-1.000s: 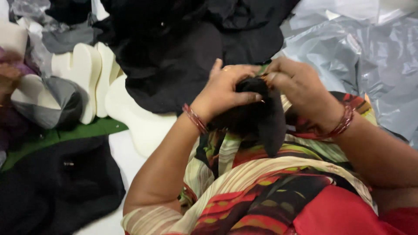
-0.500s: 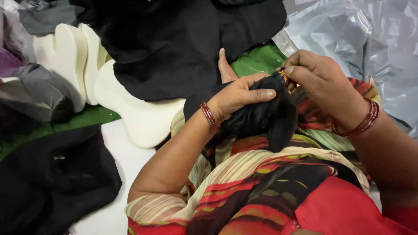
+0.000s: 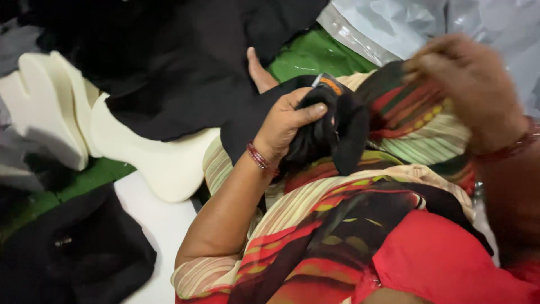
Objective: Cutting black fabric covers for foam products using a pair of scissors.
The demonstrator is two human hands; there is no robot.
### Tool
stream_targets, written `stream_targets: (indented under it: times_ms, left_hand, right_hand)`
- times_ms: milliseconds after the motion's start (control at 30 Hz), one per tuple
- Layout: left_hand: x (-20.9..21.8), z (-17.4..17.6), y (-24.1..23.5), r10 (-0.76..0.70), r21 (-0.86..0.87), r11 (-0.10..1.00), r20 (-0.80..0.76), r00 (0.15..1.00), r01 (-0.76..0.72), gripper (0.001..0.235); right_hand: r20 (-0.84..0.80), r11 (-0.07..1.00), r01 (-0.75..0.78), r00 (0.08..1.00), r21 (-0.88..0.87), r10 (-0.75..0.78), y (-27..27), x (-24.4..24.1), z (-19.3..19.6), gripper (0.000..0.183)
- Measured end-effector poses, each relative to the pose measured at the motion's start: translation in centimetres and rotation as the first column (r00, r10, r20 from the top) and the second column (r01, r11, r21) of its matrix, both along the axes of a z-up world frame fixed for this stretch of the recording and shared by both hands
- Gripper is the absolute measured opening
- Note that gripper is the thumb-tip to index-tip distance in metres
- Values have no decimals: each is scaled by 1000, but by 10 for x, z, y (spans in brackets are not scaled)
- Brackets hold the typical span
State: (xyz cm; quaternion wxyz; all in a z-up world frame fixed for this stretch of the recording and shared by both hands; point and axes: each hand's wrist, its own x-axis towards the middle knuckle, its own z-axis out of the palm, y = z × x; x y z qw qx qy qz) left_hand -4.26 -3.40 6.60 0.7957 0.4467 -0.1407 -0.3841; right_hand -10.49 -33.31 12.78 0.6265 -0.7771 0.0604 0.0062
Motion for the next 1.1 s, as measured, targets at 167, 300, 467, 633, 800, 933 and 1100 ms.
stream_targets:
  times_ms: [167, 300, 467, 633, 800, 933, 1100]
  left_hand:
    - [3, 9, 5, -68, 54, 996, 34, 997, 66, 20]
    - [2, 15, 10, 71, 117, 989, 125, 990, -86, 27]
    - [7, 1, 20, 114, 121, 985, 104, 988, -126, 25]
    - [-3, 9, 13, 104, 135, 983, 163, 981, -127, 30]
    - [-11, 12, 28, 18, 173, 983, 258, 966, -64, 25]
    - [-13, 11, 36, 56, 166, 981, 268, 962, -103, 24]
    - [-14, 11, 42, 60, 168, 980, 266, 962, -108, 23]
  right_hand:
    - [133, 887, 385, 922, -253, -363, -116, -64, -136, 13]
    - [107, 575, 363, 897, -733, -430, -204, -164, -277, 10]
    - [85, 526, 326, 899, -785, -430, -177, -193, -308, 12]
    - [199, 333, 256, 960, -907, -197, -161, -153, -326, 19]
    - [20, 287, 129, 935, -949, -353, -202, -128, -393, 18]
    - [-105, 260, -8, 927, -966, -361, -211, -115, -372, 20]
    - [-366, 603, -119, 879, -789, -305, -222, -99, -336, 42]
